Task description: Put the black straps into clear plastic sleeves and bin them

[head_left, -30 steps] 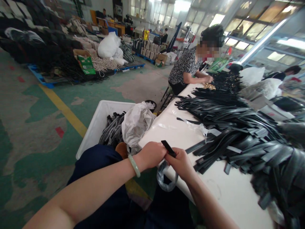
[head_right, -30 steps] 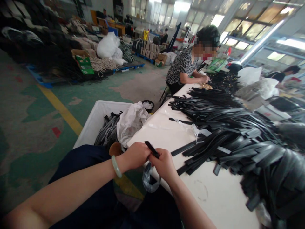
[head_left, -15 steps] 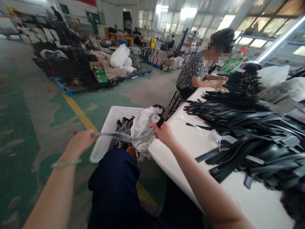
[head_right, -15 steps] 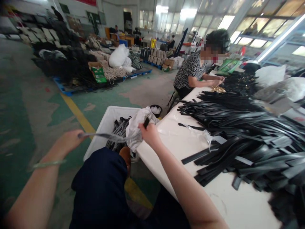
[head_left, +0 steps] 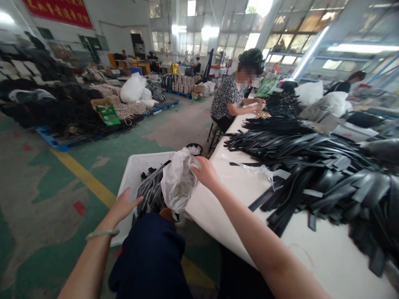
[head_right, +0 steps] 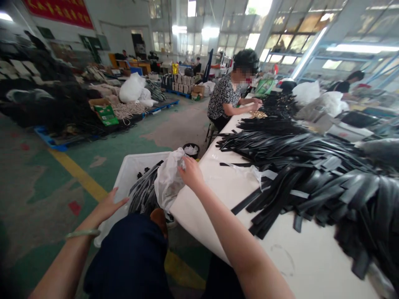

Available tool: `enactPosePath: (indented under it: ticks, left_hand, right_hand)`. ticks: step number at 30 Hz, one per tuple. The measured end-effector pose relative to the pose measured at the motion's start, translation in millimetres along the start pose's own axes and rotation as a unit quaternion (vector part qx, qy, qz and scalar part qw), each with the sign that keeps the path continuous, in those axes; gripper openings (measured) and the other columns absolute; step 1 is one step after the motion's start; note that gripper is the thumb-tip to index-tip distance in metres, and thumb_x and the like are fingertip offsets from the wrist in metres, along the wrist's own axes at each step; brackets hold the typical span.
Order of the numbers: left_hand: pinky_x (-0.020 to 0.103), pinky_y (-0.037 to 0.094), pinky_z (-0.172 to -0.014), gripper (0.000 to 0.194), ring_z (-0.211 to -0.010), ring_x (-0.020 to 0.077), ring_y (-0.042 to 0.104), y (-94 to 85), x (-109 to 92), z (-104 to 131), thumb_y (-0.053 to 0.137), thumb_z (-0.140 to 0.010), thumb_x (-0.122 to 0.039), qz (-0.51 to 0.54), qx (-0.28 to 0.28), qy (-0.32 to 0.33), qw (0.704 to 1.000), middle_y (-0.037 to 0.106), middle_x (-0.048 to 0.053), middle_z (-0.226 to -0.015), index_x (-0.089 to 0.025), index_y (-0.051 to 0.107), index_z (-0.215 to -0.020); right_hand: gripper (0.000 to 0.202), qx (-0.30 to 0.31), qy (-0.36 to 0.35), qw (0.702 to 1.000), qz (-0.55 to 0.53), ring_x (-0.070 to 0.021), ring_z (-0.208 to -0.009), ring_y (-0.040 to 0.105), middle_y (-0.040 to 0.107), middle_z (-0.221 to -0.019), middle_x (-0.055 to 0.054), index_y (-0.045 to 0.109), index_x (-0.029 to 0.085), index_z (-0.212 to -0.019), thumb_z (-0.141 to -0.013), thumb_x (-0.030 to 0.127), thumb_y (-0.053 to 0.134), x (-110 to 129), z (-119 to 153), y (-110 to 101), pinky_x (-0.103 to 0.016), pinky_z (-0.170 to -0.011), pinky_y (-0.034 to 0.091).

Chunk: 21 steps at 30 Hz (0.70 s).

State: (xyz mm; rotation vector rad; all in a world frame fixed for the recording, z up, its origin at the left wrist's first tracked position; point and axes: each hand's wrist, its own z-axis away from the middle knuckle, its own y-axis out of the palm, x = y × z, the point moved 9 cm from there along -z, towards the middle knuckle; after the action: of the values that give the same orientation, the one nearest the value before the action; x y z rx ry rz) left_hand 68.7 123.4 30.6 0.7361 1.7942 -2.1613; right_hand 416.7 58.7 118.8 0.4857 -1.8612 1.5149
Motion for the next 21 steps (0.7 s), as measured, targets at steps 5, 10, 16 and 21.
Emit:
enactPosePath:
  ticks: [5, 10, 16, 21]
  left_hand:
    - [0.036, 0.046, -0.093, 0.071, -0.108, 0.0276, 0.061, 24.0, -162.2, 16.5, 0.056, -0.076, -0.053, 0.016, 0.225, 0.185, 0.957, 0.062, 0.017, -0.121, -0.01, 0.047, -0.132]
    - [0.038, 0.038, -0.102, 0.068, -0.119, 0.0322, 0.053, 46.5, -281.6, 89.7, 0.077, -0.06, -0.038, -0.054, 0.318, 0.361, 0.875, 0.06, 0.013, -0.128, -0.019, 0.059, -0.122]
    - [0.032, 0.041, -0.101, 0.084, -0.121, 0.0282, 0.052, 42.4, -347.5, 172.1, 0.086, -0.05, -0.027, 0.161, 0.515, 0.4, 0.741, 0.058, 0.006, -0.131, -0.024, 0.056, -0.128]
    - [0.028, 0.048, -0.077, 0.037, -0.09, 0.0206, 0.063, 70.0, -368.6, 143.7, 0.074, -0.068, -0.031, 0.308, 0.371, 0.292, 0.826, 0.069, 0.006, -0.098, -0.015, 0.068, -0.101]
  right_hand:
    - [0.048, 0.031, 0.02, 0.998, 0.045, -0.0295, -0.137, 0.034, 0.045, -0.143, -0.015, 0.057, 0.014, -0.129, -0.083, 0.026, 0.059, -71.7, 85.1, -34.4, -0.045, -0.113, 0.023]
    - [0.028, 0.087, 0.024, 0.996, 0.014, -0.0279, -0.106, 0.063, 0.071, -0.109, -0.013, 0.072, 0.016, -0.1, -0.087, 0.02, 0.048, -51.8, 154.0, -22.7, -0.041, -0.095, 0.044]
    - [0.037, 0.136, 0.143, 0.815, -0.544, -0.0136, -0.053, 0.062, 0.069, -0.064, -0.003, 0.069, 0.018, -0.074, -0.079, 0.054, 0.063, -15.9, 208.6, -17.8, -0.024, -0.053, 0.049]
    - [0.039, -0.014, 0.192, 0.775, -0.603, -0.0115, -0.045, 0.057, 0.065, -0.057, -0.004, 0.065, 0.014, -0.065, -0.068, 0.051, 0.077, -40.5, 205.3, -39.2, -0.022, -0.046, 0.047]
